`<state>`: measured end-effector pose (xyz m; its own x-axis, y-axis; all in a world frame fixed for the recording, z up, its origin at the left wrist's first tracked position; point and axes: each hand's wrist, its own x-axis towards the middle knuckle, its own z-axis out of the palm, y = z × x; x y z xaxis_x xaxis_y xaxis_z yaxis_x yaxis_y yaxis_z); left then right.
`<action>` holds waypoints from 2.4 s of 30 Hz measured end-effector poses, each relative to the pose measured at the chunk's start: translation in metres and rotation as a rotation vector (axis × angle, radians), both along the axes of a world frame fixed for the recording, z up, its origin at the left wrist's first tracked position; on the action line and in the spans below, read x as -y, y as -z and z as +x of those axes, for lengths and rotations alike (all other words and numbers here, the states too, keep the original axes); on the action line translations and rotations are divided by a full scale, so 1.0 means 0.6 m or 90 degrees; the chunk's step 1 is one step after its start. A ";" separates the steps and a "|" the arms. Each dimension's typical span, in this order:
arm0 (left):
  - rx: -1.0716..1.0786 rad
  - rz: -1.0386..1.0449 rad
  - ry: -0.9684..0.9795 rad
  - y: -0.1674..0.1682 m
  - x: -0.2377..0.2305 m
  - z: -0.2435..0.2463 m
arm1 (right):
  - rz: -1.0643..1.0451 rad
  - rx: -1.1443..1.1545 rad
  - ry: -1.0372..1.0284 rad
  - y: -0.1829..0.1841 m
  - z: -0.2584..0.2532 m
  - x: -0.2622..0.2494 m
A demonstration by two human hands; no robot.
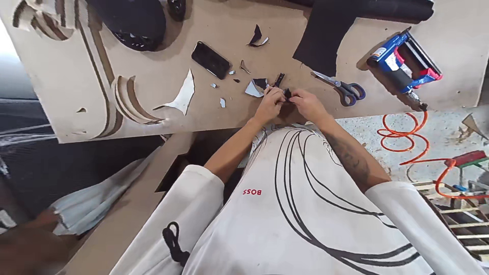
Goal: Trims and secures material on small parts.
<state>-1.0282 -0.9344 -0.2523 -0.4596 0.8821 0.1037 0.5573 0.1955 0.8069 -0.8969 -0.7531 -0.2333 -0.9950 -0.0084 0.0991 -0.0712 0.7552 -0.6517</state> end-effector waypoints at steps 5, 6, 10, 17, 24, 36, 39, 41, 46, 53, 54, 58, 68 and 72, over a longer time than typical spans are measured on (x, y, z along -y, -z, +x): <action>-0.014 -0.096 0.071 -0.014 -0.006 -0.011 | 0.079 -0.059 -0.123 -0.006 -0.019 -0.015; -0.032 -0.101 0.068 -0.014 -0.008 -0.009 | 0.091 -0.052 -0.138 -0.012 -0.023 -0.017; -0.093 -0.094 0.011 -0.005 -0.014 0.004 | 0.065 -0.002 -0.152 -0.013 -0.045 -0.023; -0.069 0.004 -0.094 0.010 -0.012 0.021 | -0.061 0.109 0.283 -0.082 0.012 -0.065; -0.067 -0.025 -0.110 0.012 -0.018 0.025 | 0.222 0.273 0.568 -0.119 0.168 -0.285; -0.031 -0.122 -0.027 0.012 -0.018 0.009 | 0.148 0.428 0.487 -0.185 0.204 -0.248; -0.030 -0.116 -0.015 0.013 -0.016 0.006 | 0.025 0.321 0.421 -0.224 0.172 -0.077; -0.047 -0.099 -0.003 0.016 -0.018 0.003 | -0.035 0.259 0.390 -0.198 0.153 -0.004; -0.028 -0.091 0.011 0.014 -0.015 0.001 | 0.020 0.280 0.327 -0.155 0.108 0.065; -0.011 -0.062 0.012 0.016 -0.015 0.001 | 0.062 0.313 0.324 -0.143 0.082 0.088; -0.010 -0.060 0.012 0.017 -0.015 0.000 | 0.064 0.323 0.326 -0.144 0.079 0.090; -0.010 -0.062 0.008 0.016 -0.015 0.001 | 0.061 0.354 0.362 -0.148 0.073 0.101; -0.062 -0.116 -0.086 0.000 -0.036 0.009 | 0.030 0.264 0.550 -0.200 0.162 0.120; -0.061 -0.187 0.085 -0.039 -0.022 -0.037 | 0.008 0.266 0.561 -0.193 0.190 0.125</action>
